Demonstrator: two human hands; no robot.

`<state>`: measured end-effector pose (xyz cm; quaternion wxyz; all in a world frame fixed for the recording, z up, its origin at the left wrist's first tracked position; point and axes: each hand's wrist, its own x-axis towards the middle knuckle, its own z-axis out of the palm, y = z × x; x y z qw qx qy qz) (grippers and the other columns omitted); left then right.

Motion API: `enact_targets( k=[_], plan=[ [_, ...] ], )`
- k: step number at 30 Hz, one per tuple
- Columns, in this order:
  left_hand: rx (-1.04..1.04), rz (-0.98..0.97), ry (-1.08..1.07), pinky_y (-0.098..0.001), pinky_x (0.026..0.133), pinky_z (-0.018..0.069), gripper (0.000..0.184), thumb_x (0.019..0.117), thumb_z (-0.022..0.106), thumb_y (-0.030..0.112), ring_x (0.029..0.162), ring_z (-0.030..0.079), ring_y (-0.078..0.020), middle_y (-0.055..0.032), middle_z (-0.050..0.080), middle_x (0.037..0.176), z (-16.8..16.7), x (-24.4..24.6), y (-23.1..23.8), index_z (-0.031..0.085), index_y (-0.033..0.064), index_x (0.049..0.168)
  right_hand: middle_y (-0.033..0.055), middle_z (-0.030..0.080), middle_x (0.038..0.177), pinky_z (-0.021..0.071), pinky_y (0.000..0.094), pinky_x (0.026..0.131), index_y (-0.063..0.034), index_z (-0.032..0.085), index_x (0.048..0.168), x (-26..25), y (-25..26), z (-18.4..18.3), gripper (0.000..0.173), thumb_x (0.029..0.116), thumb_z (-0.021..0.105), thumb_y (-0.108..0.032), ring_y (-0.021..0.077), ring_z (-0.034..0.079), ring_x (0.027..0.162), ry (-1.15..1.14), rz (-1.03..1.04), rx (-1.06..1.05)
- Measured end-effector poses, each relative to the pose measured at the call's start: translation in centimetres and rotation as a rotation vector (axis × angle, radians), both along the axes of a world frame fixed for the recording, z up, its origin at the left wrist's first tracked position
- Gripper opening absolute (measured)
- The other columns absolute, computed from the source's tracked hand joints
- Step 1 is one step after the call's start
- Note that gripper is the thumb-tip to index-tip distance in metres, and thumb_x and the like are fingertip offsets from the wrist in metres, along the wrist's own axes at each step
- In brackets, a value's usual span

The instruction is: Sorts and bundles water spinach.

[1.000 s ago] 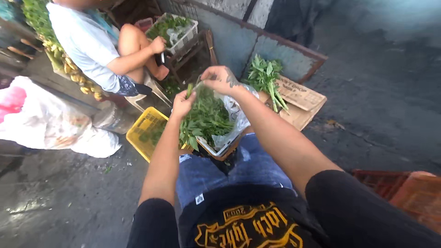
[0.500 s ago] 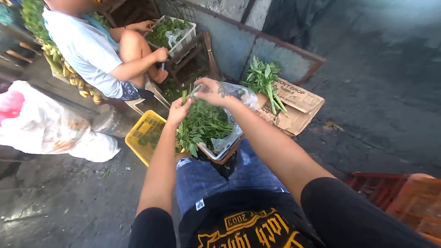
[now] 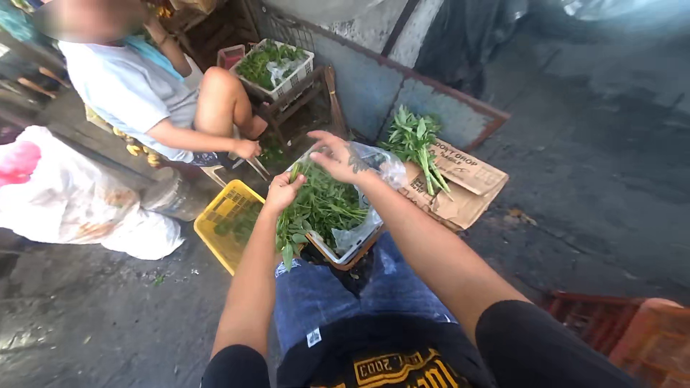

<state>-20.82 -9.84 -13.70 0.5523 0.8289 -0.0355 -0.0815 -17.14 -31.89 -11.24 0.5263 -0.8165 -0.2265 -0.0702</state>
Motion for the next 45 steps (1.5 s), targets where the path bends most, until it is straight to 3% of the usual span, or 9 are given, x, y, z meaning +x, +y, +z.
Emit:
enact_targets(
  k=[4,14,18,22,31,36,40,43,45],
  plan=[
    [0.145,-0.067,-0.101,-0.0318,0.054,0.0447,0.028,0.1073,0.054,0.036,0.057,0.051,-0.0134,-0.0033,0.063,0.078,0.0,-0.6,-0.9,0.07,0.0133,0.103,0.0045,0.075,0.109,0.0573,0.0385,0.096,-0.0126,0.078,0.106,-0.7,1.9,0.4,0.017,0.0996,0.063,-0.014,0.0155,0.07,0.103,-0.118,-0.133,-0.021],
    [0.383,-0.046,-0.246,-0.0631,0.103,0.0414,0.04,0.1104,0.039,0.036,0.126,0.052,-0.0323,-0.0105,0.058,0.134,-0.3,-0.4,-1.4,0.068,0.0106,0.119,0.0131,0.065,0.13,0.0557,0.0417,0.1,-0.011,0.068,0.133,-0.9,2.1,1.7,0.034,0.1079,0.051,-0.027,0.0216,0.067,0.113,0.101,-0.034,-0.037],
    [0.326,-0.155,-0.188,-0.0491,0.081,0.0579,0.038,0.113,0.036,0.029,0.084,0.069,-0.0249,-0.0123,0.069,0.093,0.2,-0.4,-2.1,0.059,0.0021,0.127,0.0122,0.055,0.15,0.0383,0.0492,0.12,-0.0107,0.051,0.151,-0.2,1.1,3.8,0.067,0.1063,0.031,-0.057,0.0263,0.049,0.141,-0.099,0.005,-0.231],
    [0.296,-0.274,-0.231,-0.0505,0.101,0.0534,0.039,0.1118,0.041,0.027,0.112,0.068,-0.0257,-0.0162,0.069,0.122,0.7,-1.6,-3.3,0.056,0.0041,0.14,0.0131,0.057,0.149,0.0365,0.0461,0.121,-0.0066,0.056,0.146,-0.7,1.8,2.0,0.063,0.1103,0.026,-0.048,0.0243,0.051,0.141,0.011,0.223,-0.25],
    [0.144,-0.374,-0.156,-0.0381,0.077,0.0567,0.038,0.1116,0.037,0.028,0.081,0.064,-0.0154,-0.0086,0.067,0.096,-4.2,1.3,-3.5,0.06,0.0028,0.128,0.0124,0.066,0.132,0.0508,0.0436,0.109,-0.0005,0.06,0.135,2.5,1.5,-4.0,0.074,0.108,0.022,-0.058,0.0207,0.062,0.124,-0.162,0.197,0.13],
    [0.287,-0.256,-0.073,-0.0516,0.1,0.0544,0.046,0.1113,0.038,0.034,0.111,0.068,-0.0271,-0.0174,0.068,0.122,-4.2,2.9,-0.5,0.053,0.0041,0.143,0.0093,0.06,0.143,0.0459,0.0336,0.11,-0.0043,0.052,0.144,0.3,2.7,1.6,0.045,0.1145,0.021,-0.018,0.017,0.059,0.13,0.825,-0.121,-0.06],
    [0.514,0.057,-0.197,-0.0557,0.079,0.0569,0.049,0.1113,0.033,0.039,0.087,0.069,-0.031,-0.0196,0.068,0.099,-2.1,4.6,6.2,0.054,0.0008,0.133,0.024,0.068,0.119,0.0562,0.059,0.092,0.0011,0.064,0.126,4.8,-3.7,-20.3,0.054,0.103,0.056,-0.047,0.0375,0.068,0.11,0.603,-0.075,-0.533],
    [0.602,0.083,-0.328,-0.0538,0.069,0.0534,0.045,0.1112,0.035,0.038,0.076,0.064,-0.031,-0.0184,0.063,0.086,-1.6,5.3,8.3,0.056,-0.0007,0.12,0.027,0.058,0.137,0.042,0.0695,0.103,-0.0023,0.069,0.122,2.6,-3.3,-25.7,0.067,0.0804,0.08,-0.054,0.0473,0.047,0.135,0.815,0.034,-1.177],
    [0.635,0.058,-0.352,-0.0556,0.066,0.0521,0.044,0.1093,0.042,0.039,0.073,0.064,-0.0332,-0.0191,0.063,0.084,-2.1,5.5,7.9,0.058,-0.0012,0.116,0.0236,0.063,0.133,0.0429,0.0682,0.103,-0.0044,0.072,0.118,2.2,-2.9,-26.7,0.047,0.0878,0.075,-0.04,0.0446,0.053,0.131,0.807,0.03,-1.305]
  ],
)
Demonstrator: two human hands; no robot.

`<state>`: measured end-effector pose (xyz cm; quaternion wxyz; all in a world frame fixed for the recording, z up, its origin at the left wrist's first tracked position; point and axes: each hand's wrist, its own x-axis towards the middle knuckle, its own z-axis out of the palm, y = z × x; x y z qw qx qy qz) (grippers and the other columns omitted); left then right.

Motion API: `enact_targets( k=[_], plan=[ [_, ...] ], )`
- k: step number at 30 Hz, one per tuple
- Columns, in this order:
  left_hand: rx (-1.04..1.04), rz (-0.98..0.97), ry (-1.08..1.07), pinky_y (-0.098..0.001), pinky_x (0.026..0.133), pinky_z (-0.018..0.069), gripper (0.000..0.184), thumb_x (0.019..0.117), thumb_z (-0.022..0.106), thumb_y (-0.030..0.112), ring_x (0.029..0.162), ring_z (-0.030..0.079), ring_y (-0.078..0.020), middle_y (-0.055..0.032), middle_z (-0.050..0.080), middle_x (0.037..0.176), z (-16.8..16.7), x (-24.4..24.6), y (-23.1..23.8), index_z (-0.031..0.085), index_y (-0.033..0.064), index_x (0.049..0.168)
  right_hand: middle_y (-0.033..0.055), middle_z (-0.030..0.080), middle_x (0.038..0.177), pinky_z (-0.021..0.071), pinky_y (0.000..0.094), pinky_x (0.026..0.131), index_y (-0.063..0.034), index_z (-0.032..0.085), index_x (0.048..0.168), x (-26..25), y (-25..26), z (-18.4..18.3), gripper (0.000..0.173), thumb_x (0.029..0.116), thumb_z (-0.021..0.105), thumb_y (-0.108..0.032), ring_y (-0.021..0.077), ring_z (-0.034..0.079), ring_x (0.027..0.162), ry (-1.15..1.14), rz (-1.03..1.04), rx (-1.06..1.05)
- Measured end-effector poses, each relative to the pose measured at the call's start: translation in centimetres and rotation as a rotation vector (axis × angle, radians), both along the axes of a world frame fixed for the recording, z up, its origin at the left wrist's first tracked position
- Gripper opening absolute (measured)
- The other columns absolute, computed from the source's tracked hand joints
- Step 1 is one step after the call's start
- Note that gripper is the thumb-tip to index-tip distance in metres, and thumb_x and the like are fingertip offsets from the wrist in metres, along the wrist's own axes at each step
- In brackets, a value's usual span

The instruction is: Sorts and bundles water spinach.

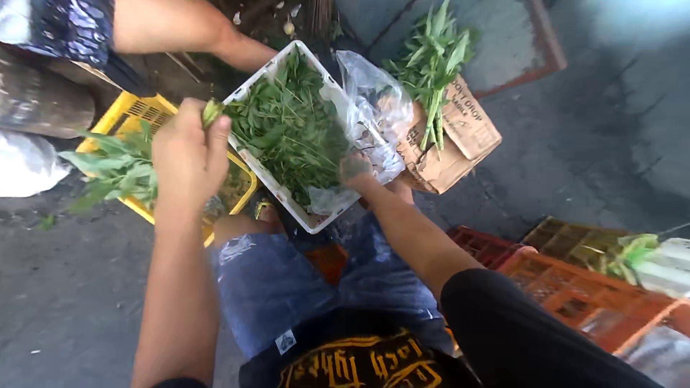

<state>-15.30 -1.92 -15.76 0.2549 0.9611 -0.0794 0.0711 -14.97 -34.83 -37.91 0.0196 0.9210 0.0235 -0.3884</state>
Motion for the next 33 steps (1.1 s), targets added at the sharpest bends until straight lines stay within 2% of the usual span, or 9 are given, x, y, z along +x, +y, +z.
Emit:
enact_targets(
  k=[4,6,10,13,16,20,24,31,33],
  plan=[
    [0.018,-0.166,0.057,-0.0601,0.072,0.0556,0.038,0.1051,0.056,0.035,0.082,0.069,-0.0381,-0.0202,0.069,0.095,-3.3,0.4,-2.4,0.063,-0.0004,0.116,0.0197,0.069,0.125,0.0393,0.0703,0.106,-0.0089,0.073,0.118,1.3,0.1,4.9,0.039,0.1011,0.06,-0.042,0.0404,0.062,0.122,-0.065,0.019,0.067],
    [0.03,-0.233,0.094,-0.0608,0.077,0.0571,0.033,0.1046,0.058,0.033,0.089,0.071,-0.0382,-0.0188,0.071,0.103,-4.7,0.9,-4.7,0.067,0.0041,0.118,0.0187,0.068,0.126,0.0449,0.067,0.103,-0.0092,0.073,0.117,1.6,-0.2,8.7,0.039,0.105,0.054,-0.042,0.0389,0.062,0.123,-0.129,0.041,0.131],
    [0.007,-0.378,0.163,-0.0559,0.089,0.0582,0.026,0.1033,0.061,0.029,0.105,0.072,-0.029,-0.008,0.074,0.114,-6.5,1.6,-10.6,0.07,0.0188,0.125,0.0175,0.069,0.113,0.0574,0.0584,0.087,-0.0077,0.073,0.111,0.9,-0.1,14.5,0.034,0.1054,0.054,-0.036,0.0371,0.068,0.107,-0.382,0.142,0.282],
    [-0.015,-0.434,0.196,-0.0563,0.092,0.0563,0.025,0.1029,0.06,0.027,0.109,0.071,-0.0286,-0.0069,0.074,0.114,-6.9,2.2,-13.1,0.072,0.0212,0.124,0.0187,0.07,0.105,0.0585,0.0552,0.087,-0.0015,0.072,0.104,0.6,-0.2,17.9,0.031,0.1038,0.059,-0.03,0.0358,0.07,0.1,-0.536,0.252,0.441],
    [-0.123,-0.395,0.096,-0.0552,0.092,0.0566,0.021,0.1024,0.062,0.03,0.104,0.072,-0.0271,-0.0067,0.075,0.106,-6.2,2.6,-13.3,0.077,0.0166,0.109,0.0129,0.072,0.098,0.059,0.0516,0.086,-0.0078,0.075,0.102,0.4,-1.2,20.8,0.022,0.0989,0.069,-0.029,0.0295,0.071,0.095,-0.701,0.226,0.56],
    [-0.212,-0.309,0.091,-0.0558,0.092,0.0559,0.029,0.1045,0.058,0.036,0.101,0.072,-0.0267,-0.0083,0.076,0.103,-3.7,1.8,-12.4,0.077,0.015,0.112,0.005,0.075,0.086,0.0631,0.0399,0.072,-0.0092,0.076,0.1,0.0,-2.2,22.8,0.014,0.0958,0.073,-0.022,0.0158,0.072,0.072,-0.714,-0.122,0.938],
    [-0.248,-0.214,0.083,-0.0547,0.087,0.0581,0.029,0.105,0.058,0.036,0.092,0.073,-0.024,-0.0071,0.076,0.098,-2.0,0.5,-11.8,0.077,0.0153,0.114,0.0073,0.074,0.09,0.0639,0.0377,0.067,-0.0067,0.069,0.111,-1.5,-1.7,23.4,0.018,0.0943,0.073,-0.012,0.0186,0.071,0.071,-0.698,-0.317,1.231],
    [-0.293,-0.242,0.128,-0.0479,0.069,0.0572,0.024,0.1047,0.06,0.028,0.071,0.068,-0.0204,-0.0065,0.071,0.08,-0.3,-1.5,-12.6,0.075,0.0104,0.101,0.0079,0.072,0.095,0.0624,0.0372,0.065,-0.0113,0.064,0.132,-2.9,-0.2,24.3,0.033,0.0992,0.067,-0.013,0.0201,0.069,0.071,-0.653,-0.277,1.291],
    [-0.37,-0.237,0.116,-0.0446,0.067,0.0564,0.023,0.1047,0.06,0.027,0.068,0.065,-0.0179,-0.0057,0.069,0.078,-0.5,-1.8,-12.8,0.074,0.0099,0.098,0.0089,0.072,0.093,0.0618,0.0371,0.065,-0.0099,0.069,0.124,-2.5,0.2,23.8,0.024,0.1,0.066,-0.013,0.0194,0.069,0.07,-0.622,-0.264,1.316]
  ],
)
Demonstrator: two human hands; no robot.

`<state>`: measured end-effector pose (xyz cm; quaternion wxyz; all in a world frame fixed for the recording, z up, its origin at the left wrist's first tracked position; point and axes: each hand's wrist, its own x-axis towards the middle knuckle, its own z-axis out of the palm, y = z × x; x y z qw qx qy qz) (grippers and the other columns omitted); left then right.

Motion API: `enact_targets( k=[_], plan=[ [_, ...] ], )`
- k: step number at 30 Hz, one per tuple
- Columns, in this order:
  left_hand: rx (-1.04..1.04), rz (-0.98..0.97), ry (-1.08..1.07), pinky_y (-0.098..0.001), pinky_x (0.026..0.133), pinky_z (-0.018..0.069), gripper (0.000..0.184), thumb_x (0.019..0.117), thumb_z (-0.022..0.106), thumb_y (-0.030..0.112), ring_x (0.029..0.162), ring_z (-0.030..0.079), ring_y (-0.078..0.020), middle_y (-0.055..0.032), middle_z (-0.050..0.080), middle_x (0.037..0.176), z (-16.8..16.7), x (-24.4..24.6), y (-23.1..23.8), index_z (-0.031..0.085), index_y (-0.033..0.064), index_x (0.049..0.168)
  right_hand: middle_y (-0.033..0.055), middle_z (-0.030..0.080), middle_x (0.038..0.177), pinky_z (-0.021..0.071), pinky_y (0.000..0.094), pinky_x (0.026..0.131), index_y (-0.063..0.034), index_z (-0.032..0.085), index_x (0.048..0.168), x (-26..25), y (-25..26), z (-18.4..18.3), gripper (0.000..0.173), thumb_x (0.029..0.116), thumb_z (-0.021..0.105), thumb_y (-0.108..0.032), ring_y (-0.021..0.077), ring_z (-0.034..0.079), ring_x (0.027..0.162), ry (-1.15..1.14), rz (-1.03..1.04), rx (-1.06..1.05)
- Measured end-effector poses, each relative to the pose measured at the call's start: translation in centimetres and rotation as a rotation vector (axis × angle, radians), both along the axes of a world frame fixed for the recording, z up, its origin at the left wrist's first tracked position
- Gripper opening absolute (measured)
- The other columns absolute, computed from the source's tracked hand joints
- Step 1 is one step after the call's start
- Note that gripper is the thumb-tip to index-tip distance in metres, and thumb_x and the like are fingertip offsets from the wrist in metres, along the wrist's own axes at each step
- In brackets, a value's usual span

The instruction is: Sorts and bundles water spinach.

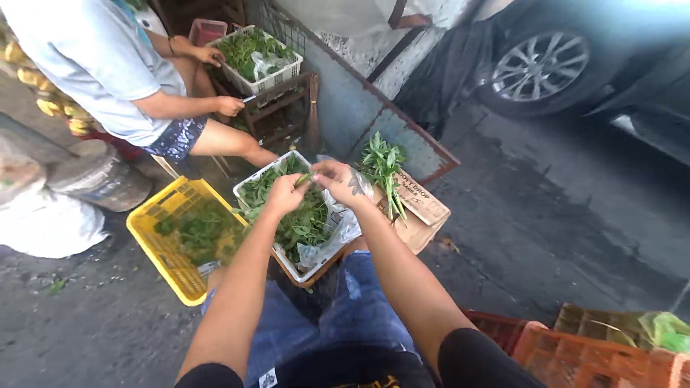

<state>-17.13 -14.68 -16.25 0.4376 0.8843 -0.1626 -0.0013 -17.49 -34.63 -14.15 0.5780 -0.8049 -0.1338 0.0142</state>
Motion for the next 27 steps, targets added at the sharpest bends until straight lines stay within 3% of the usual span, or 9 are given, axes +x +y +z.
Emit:
enact_targets(
  k=[2,3,6,11,15,20,24,25,27],
  plan=[
    [-0.049,0.022,0.002,-0.0433,0.067,0.0564,0.022,0.1044,0.06,0.028,0.068,0.065,-0.0163,-0.0048,0.069,0.08,0.0,-0.3,0.1,0.073,0.0111,0.1,0.0086,0.072,0.09,0.0617,0.0359,0.067,-0.0063,0.072,0.111,0.7,0.3,-0.4,0.014,0.0995,0.065,-0.012,0.0172,0.069,0.07,0.003,-0.011,0.055],
    [-0.07,0.03,0.018,-0.0438,0.073,0.0575,0.023,0.1048,0.06,0.029,0.074,0.067,-0.0157,-0.0046,0.071,0.085,0.0,-0.2,0.2,0.074,0.0111,0.104,0.0093,0.072,0.089,0.0622,0.0362,0.069,-0.0035,0.072,0.109,0.9,0.4,-0.3,0.014,0.0996,0.065,-0.011,0.0172,0.069,0.071,0.024,-0.03,0.095],
    [-0.106,0.049,0.065,-0.0444,0.083,0.0576,0.026,0.1044,0.06,0.033,0.085,0.07,-0.0148,-0.0045,0.074,0.093,-0.2,0.1,0.7,0.075,0.0117,0.109,0.0111,0.071,0.089,0.0629,0.0368,0.072,-0.0005,0.071,0.11,1.1,-0.2,-0.2,0.016,0.101,0.064,-0.011,0.0186,0.07,0.073,0.098,-0.067,0.179],
    [-0.106,0.082,0.075,-0.0447,0.078,0.0561,0.027,0.1039,0.06,0.035,0.08,0.067,-0.0159,-0.0042,0.072,0.088,-1.2,0.6,1.4,0.074,0.0119,0.106,0.0113,0.071,0.09,0.0629,0.0379,0.075,-0.0004,0.07,0.108,1.3,-1.1,-0.3,0.015,0.1018,0.062,-0.01,0.0192,0.07,0.076,0.113,-0.04,0.152],
    [-0.092,0.104,0.12,-0.0468,0.082,0.0568,0.031,0.1051,0.057,0.037,0.085,0.069,-0.0174,-0.0059,0.073,0.093,-1.5,0.5,1.5,0.074,0.0118,0.112,0.0111,0.071,0.093,0.0628,0.0369,0.072,-0.0016,0.068,0.114,1.5,-1.3,-0.8,0.017,0.0983,0.065,-0.008,0.019,0.07,0.075,0.084,-0.027,0.131],
    [-0.157,0.169,0.129,-0.0425,0.094,0.0557,0.032,0.1057,0.056,0.039,0.101,0.07,-0.011,-0.0003,0.075,0.11,-1.8,0.4,2.5,0.073,0.0189,0.124,0.0086,0.073,0.094,0.0609,0.0354,0.078,-0.0037,0.067,0.114,2.0,-1.8,-1.1,0.024,0.0921,0.074,-0.01,0.0162,0.071,0.082,0.013,-0.148,0.039],
    [-0.166,0.317,0.076,-0.0435,0.073,0.0545,0.029,0.0994,0.067,0.04,0.074,0.065,-0.0137,-0.0023,0.071,0.081,-2.2,0.9,4.1,0.076,0.0124,0.098,0.0106,0.073,0.091,0.0647,0.0385,0.075,0.0013,0.068,0.103,1.7,-3.0,0.1,0.018,0.0875,0.076,-0.001,0.0202,0.073,0.079,-0.167,-0.093,0.233],
    [-0.169,0.326,0.067,-0.0423,0.069,0.0532,0.03,0.0985,0.068,0.04,0.07,0.063,-0.0132,-0.002,0.069,0.077,-2.4,1.1,4.4,0.075,0.0113,0.093,0.0104,0.073,0.09,0.0652,0.0388,0.074,0.0011,0.067,0.101,1.9,-2.9,0.2,0.017,0.0867,0.077,-0.001,0.0201,0.073,0.078,-0.199,-0.072,0.199],
    [-0.168,0.327,0.057,-0.04,0.068,0.0524,0.031,0.0982,0.069,0.039,0.067,0.061,-0.0122,-0.0015,0.067,0.074,-2.8,1.0,4.7,0.074,0.0103,0.089,0.0071,0.073,0.091,0.0618,0.0389,0.078,-0.0031,0.07,0.098,2.3,-2.6,-0.1,0.016,0.087,0.079,-0.01,0.0167,0.071,0.081,-0.18,-0.059,-0.106]
  ],
)
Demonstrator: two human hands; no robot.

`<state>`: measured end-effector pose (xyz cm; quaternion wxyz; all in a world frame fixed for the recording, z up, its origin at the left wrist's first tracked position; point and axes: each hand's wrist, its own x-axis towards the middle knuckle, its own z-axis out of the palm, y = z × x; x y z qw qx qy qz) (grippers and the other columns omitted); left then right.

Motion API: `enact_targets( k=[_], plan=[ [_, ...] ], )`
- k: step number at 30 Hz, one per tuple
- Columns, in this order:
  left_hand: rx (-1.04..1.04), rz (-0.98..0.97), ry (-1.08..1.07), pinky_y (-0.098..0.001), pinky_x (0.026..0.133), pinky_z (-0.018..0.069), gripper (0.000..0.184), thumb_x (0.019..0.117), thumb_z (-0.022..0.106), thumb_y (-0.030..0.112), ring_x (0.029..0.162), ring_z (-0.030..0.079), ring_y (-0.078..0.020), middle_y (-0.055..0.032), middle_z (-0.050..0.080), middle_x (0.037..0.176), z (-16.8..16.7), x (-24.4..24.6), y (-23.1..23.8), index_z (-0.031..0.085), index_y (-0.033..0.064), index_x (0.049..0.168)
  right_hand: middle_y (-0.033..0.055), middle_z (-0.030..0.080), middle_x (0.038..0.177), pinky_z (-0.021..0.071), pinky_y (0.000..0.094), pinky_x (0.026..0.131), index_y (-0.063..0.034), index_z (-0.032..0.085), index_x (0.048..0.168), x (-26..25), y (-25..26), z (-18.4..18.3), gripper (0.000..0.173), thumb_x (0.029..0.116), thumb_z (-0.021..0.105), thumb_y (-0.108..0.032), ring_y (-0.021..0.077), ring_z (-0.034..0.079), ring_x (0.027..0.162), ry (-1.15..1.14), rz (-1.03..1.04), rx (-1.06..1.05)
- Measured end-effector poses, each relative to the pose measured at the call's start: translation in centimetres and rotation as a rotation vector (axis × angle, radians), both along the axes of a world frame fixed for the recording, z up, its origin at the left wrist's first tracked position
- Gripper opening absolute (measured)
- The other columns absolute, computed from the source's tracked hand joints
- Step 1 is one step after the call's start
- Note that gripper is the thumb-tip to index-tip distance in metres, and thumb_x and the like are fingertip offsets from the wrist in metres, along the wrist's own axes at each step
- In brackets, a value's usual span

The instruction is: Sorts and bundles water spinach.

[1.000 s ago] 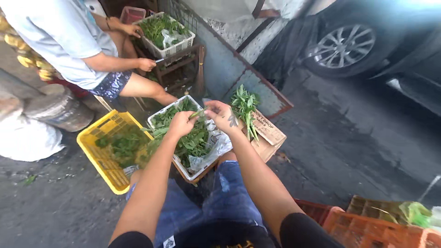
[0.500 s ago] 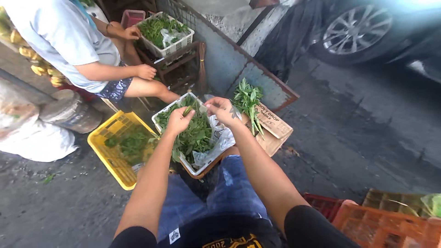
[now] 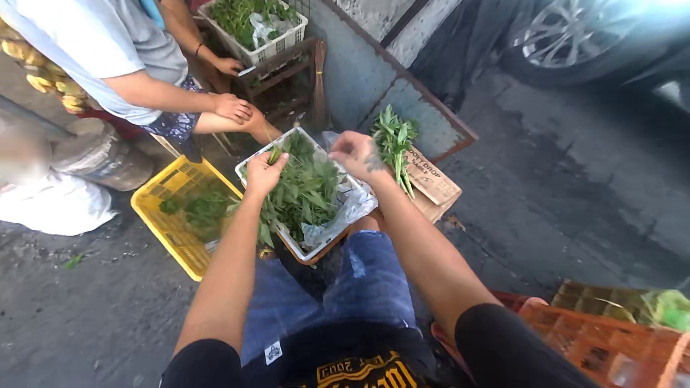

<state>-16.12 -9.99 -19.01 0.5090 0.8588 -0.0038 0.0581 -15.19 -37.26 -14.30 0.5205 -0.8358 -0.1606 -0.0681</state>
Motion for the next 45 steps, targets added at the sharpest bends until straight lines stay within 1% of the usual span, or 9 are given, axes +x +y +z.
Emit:
enact_targets(
  k=[6,11,13,16,22,32,36,42,45],
  plan=[
    [0.001,0.034,-0.018,-0.0423,0.072,0.0541,0.031,0.0984,0.069,0.038,0.072,0.064,-0.0135,-0.0035,0.069,0.08,-1.0,0.0,1.0,0.074,0.0088,0.093,0.0045,0.07,0.088,0.0593,0.0377,0.074,-0.0069,0.068,0.1,1.7,-0.8,0.1,0.02,0.0887,0.078,-0.02,0.0149,0.068,0.077,-0.004,-0.269,-0.01],
    [-0.028,0.189,0.015,-0.0425,0.076,0.0555,0.029,0.0981,0.07,0.037,0.078,0.066,-0.0138,-0.0041,0.072,0.086,-2.3,0.1,3.6,0.076,0.0095,0.098,0.013,0.068,0.09,0.0671,0.0476,0.072,0.0009,0.059,0.107,2.2,-2.8,0.2,0.023,0.0943,0.072,-0.013,0.0273,0.074,0.077,-0.046,-0.555,0.489],
    [-0.06,0.25,0.036,-0.0408,0.077,0.0549,0.027,0.0976,0.071,0.036,0.079,0.066,-0.0129,-0.0035,0.072,0.088,-2.9,0.3,4.3,0.076,0.0098,0.098,0.0122,0.066,0.091,0.0663,0.0447,0.072,0.0001,0.056,0.11,2.8,-3.0,0.0,0.025,0.0974,0.068,-0.018,0.0242,0.073,0.076,-0.013,-0.612,0.367],
    [-0.044,0.251,0.08,-0.0453,0.087,0.056,0.03,0.0981,0.069,0.038,0.092,0.069,-0.0175,-0.007,0.074,0.101,-3.2,-0.2,4.1,0.076,0.0093,0.104,0.0096,0.07,0.092,0.06,0.044,0.078,-0.0035,0.066,0.106,1.8,-2.7,-0.3,0.025,0.0929,0.072,-0.024,0.0208,0.07,0.082,0.02,-0.525,0.001],
    [0.006,0.097,-0.02,-0.0458,0.091,0.0544,0.031,0.0979,0.07,0.037,0.098,0.066,-0.0201,-0.0092,0.07,0.104,-1.6,-0.6,2.1,0.074,0.0067,0.099,0.0076,0.07,0.093,0.0609,0.0416,0.077,-0.0054,0.066,0.106,1.2,-0.6,1.0,0.022,0.0924,0.074,-0.022,0.0182,0.07,0.082,-0.014,-0.313,-0.079],
    [0.092,-0.223,-0.228,-0.0384,0.089,0.0581,0.02,0.1015,0.064,0.02,0.096,0.069,-0.0126,-0.0023,0.073,0.106,4.6,-0.8,-3.7,0.077,0.0133,0.114,0.0123,0.068,0.086,0.0678,0.0456,0.07,0.0008,0.059,0.103,0.6,2.0,4.8,0.018,0.092,0.073,-0.003,0.0263,0.074,0.072,0.064,-0.221,0.563],
    [0.177,-0.246,-0.174,-0.042,0.082,0.0587,0.018,0.1016,0.065,0.024,0.088,0.068,-0.015,-0.0025,0.072,0.1,4.5,-1.3,-4.3,0.077,0.0114,0.103,0.0124,0.066,0.082,0.0671,0.0462,0.067,-0.0001,0.056,0.101,0.3,1.6,5.5,0.017,0.0937,0.071,-0.003,0.0263,0.073,0.067,0.124,-0.305,0.736],
    [0.18,-0.215,-0.074,-0.0438,0.078,0.0576,0.025,0.1037,0.061,0.028,0.083,0.067,-0.0171,-0.0052,0.071,0.096,4.1,-2.4,-4.1,0.074,0.0077,0.095,0.0041,0.065,0.097,0.0553,0.0324,0.069,-0.0093,0.055,0.131,-2.0,2.2,2.7,0.041,0.0971,0.07,-0.028,0.0132,0.061,0.075,0.324,-0.113,0.561],
    [0.168,-0.205,-0.023,-0.0447,0.076,0.0567,0.026,0.1034,0.062,0.03,0.08,0.066,-0.0179,-0.0054,0.07,0.092,3.5,-3.5,-4.2,0.073,0.0082,0.095,0.0035,0.066,0.08,0.0441,0.0259,0.051,-0.0067,0.071,0.111,-3.0,4.8,-0.7,0.022,0.0945,0.076,-0.021,0.0086,0.05,0.056,0.44,0.008,0.505]
  ],
)
